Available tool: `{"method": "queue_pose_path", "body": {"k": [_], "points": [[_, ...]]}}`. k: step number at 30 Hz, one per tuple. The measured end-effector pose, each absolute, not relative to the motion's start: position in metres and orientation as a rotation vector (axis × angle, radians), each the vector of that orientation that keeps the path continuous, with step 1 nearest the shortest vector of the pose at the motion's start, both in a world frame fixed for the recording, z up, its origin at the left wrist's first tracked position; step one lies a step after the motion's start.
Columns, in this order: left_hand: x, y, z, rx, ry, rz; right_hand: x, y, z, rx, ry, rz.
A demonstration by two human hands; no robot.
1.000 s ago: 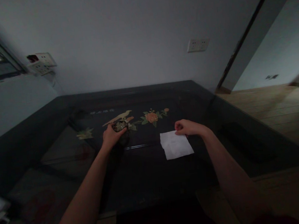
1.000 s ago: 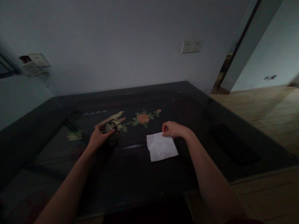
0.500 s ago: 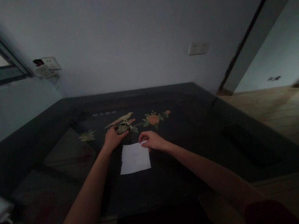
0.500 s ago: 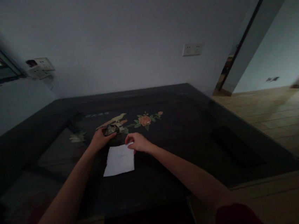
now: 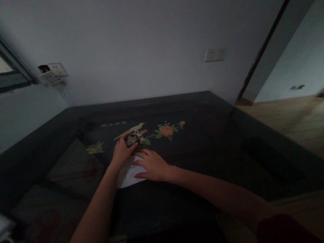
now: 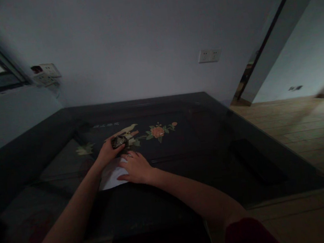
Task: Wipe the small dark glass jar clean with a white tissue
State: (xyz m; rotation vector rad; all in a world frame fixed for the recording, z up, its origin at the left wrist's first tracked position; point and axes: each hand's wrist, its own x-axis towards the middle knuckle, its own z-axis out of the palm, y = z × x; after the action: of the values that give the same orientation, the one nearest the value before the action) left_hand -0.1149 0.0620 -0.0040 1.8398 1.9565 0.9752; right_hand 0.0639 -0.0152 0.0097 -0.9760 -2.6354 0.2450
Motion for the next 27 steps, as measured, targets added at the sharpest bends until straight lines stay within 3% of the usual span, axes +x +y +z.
{"method": "queue_pose_path", "body": {"k": [11,19,24,27], "points": [[-0.114,0.058,-0.001,1.916,2.113,0.793,0.045,-0.035,-0.002,-1.176,-2.625,0.276],[-0.115,0.057,0.000,1.984,2.103,0.763,0.055,-0.029,0.003,-1.078,-2.712,0.282],[-0.094,0.041,0.025,2.181,2.160,0.879,0.051,-0.025,-0.001,-1.051,-2.708,0.261],[-0.066,0.028,0.052,2.351,1.832,0.999,0.045,-0.024,-0.004,-1.049,-2.674,0.254]]}}
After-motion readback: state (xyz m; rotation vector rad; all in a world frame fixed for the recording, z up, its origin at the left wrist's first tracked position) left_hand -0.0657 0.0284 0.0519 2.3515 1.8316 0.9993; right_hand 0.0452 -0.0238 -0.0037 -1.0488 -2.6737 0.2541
